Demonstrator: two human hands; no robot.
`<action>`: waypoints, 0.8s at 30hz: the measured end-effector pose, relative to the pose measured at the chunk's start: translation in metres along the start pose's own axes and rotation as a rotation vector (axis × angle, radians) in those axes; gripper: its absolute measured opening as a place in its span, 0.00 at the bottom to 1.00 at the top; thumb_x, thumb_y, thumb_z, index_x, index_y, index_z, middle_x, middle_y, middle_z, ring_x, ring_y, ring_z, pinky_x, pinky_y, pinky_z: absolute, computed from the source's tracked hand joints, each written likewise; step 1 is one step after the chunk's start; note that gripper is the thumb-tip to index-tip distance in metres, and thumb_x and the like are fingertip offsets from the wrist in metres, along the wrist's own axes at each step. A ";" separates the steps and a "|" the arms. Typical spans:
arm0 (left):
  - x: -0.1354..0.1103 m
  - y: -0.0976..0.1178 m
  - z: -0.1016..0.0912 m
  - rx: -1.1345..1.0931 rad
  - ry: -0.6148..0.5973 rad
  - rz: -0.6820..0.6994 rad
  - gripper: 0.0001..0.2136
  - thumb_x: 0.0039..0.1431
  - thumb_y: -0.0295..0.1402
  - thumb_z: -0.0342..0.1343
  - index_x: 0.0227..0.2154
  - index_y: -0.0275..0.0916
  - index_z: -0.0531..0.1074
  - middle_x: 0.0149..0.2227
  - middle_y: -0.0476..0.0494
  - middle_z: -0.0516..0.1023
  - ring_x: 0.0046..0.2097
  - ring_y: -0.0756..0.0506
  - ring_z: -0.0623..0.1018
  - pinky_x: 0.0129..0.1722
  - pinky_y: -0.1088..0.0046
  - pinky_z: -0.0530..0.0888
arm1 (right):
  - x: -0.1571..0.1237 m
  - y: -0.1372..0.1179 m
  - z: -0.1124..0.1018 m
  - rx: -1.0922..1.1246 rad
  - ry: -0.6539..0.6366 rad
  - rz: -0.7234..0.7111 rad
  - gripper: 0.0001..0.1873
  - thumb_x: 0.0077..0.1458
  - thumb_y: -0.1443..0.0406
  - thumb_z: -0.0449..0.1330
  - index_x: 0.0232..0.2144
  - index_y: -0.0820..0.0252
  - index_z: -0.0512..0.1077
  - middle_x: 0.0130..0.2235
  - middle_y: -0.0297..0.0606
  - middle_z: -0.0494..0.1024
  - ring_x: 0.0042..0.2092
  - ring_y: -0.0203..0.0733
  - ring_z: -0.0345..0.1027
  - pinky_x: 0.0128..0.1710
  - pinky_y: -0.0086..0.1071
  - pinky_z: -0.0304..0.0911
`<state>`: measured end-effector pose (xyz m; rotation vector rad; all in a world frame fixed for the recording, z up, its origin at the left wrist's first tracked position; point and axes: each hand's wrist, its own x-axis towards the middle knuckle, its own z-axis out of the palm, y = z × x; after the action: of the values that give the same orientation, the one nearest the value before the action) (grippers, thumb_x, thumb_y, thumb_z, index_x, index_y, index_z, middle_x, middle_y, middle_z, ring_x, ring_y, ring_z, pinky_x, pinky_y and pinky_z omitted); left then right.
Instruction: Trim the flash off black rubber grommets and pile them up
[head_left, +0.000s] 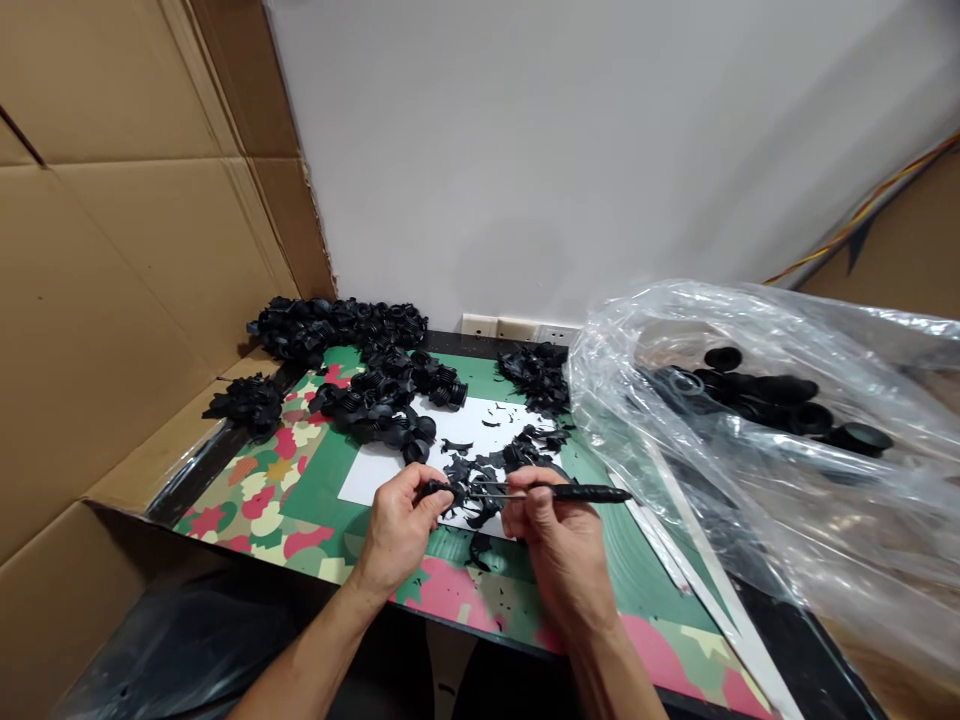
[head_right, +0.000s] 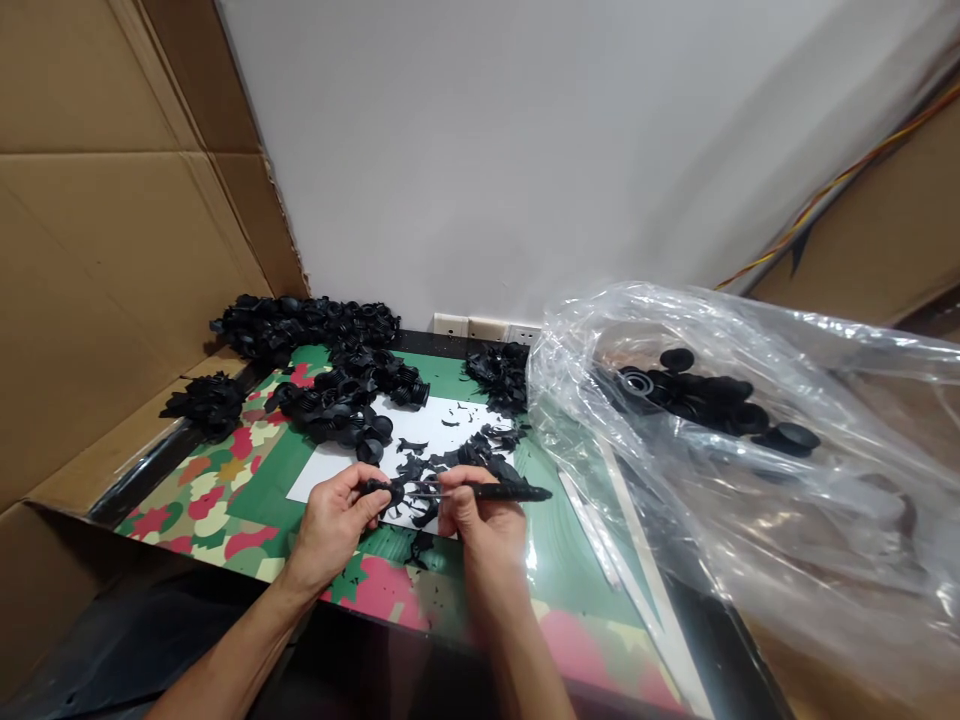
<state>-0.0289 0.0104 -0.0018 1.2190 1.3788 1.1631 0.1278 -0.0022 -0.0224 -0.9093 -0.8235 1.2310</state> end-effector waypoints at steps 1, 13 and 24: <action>0.000 0.001 0.000 0.007 -0.002 -0.003 0.05 0.43 0.33 0.60 0.25 0.37 0.73 0.15 0.55 0.65 0.19 0.52 0.64 0.18 0.79 0.60 | 0.000 0.002 0.002 -0.007 -0.002 -0.004 0.19 0.46 0.49 0.65 0.31 0.59 0.73 0.19 0.29 0.64 0.21 0.34 0.58 0.23 0.30 0.55; -0.001 0.006 0.006 -0.005 -0.047 -0.046 0.07 0.43 0.34 0.60 0.26 0.37 0.72 0.16 0.54 0.66 0.18 0.53 0.64 0.18 0.79 0.59 | -0.003 0.001 0.012 0.008 0.087 -0.073 0.12 0.45 0.57 0.68 0.28 0.59 0.76 0.26 0.35 0.76 0.26 0.39 0.70 0.28 0.34 0.67; -0.002 0.002 0.007 0.003 -0.064 -0.049 0.09 0.43 0.35 0.58 0.26 0.36 0.71 0.16 0.54 0.66 0.19 0.53 0.64 0.18 0.79 0.59 | -0.007 0.002 0.012 -0.127 0.082 -0.184 0.09 0.50 0.59 0.64 0.28 0.60 0.75 0.24 0.35 0.77 0.24 0.39 0.71 0.26 0.33 0.69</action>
<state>-0.0212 0.0090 -0.0004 1.2075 1.3557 1.0795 0.1147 -0.0069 -0.0197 -0.9575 -0.9062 0.9840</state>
